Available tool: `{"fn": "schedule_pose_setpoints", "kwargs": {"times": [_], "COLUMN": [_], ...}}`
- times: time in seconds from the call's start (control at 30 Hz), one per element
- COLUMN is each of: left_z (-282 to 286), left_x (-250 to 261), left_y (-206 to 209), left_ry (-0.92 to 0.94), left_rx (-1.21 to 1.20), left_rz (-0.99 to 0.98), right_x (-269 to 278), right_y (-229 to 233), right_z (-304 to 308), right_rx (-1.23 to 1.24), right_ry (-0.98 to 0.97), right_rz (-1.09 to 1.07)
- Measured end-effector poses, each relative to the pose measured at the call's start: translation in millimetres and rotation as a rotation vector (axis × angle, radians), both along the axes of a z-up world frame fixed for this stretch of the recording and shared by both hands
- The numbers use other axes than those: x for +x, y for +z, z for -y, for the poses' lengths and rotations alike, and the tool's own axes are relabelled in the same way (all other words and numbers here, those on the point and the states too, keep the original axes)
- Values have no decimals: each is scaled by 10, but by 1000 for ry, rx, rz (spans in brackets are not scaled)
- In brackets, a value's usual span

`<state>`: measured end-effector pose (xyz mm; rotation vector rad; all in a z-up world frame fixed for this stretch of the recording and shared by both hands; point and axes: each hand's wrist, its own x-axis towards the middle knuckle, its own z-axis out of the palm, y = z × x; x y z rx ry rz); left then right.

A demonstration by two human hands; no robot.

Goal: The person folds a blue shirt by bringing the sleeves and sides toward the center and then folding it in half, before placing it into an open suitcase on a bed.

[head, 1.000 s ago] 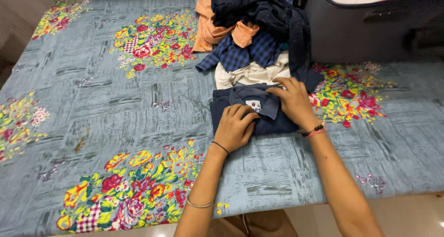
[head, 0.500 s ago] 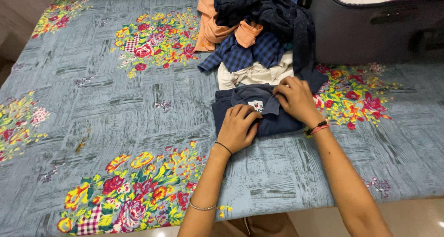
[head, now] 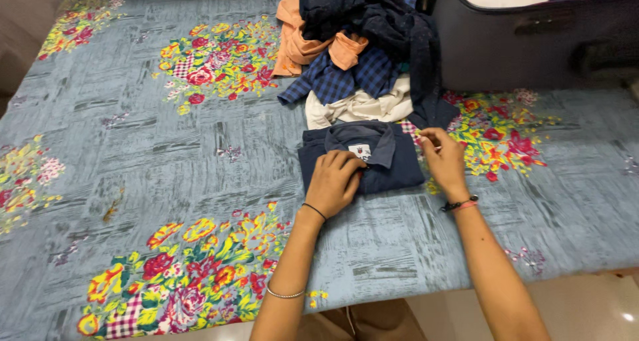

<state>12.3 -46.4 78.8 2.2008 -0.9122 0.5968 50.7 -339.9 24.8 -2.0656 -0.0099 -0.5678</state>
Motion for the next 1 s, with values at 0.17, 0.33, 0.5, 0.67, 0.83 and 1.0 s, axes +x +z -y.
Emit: {"fn": "schedule_pose_setpoints", "kwargs": {"times": [0.17, 0.33, 0.5, 0.67, 0.83, 1.0], "left_z": [64, 357, 794, 1151, 1148, 1106], "left_x": [52, 330, 724, 967, 1162, 1358], "left_y": [-33, -22, 0, -92, -402, -730], "left_ry": [71, 259, 425, 494, 336, 315], "left_rx": [-111, -137, 178, 387, 122, -136], "left_rz": [-39, -115, -163, -284, -463, -532], "right_x": [135, 132, 174, 215, 234, 266], "right_y": [-163, -108, -115, -156, -195, -233], "right_z": [21, -31, -23, -12, -17, -14], "right_rx": [168, 48, 21, -15, -164, -124], "right_ry": [22, 21, -34, -30, 1, -20], "right_rz": [-88, -27, -49, -43, 87, 93]}}
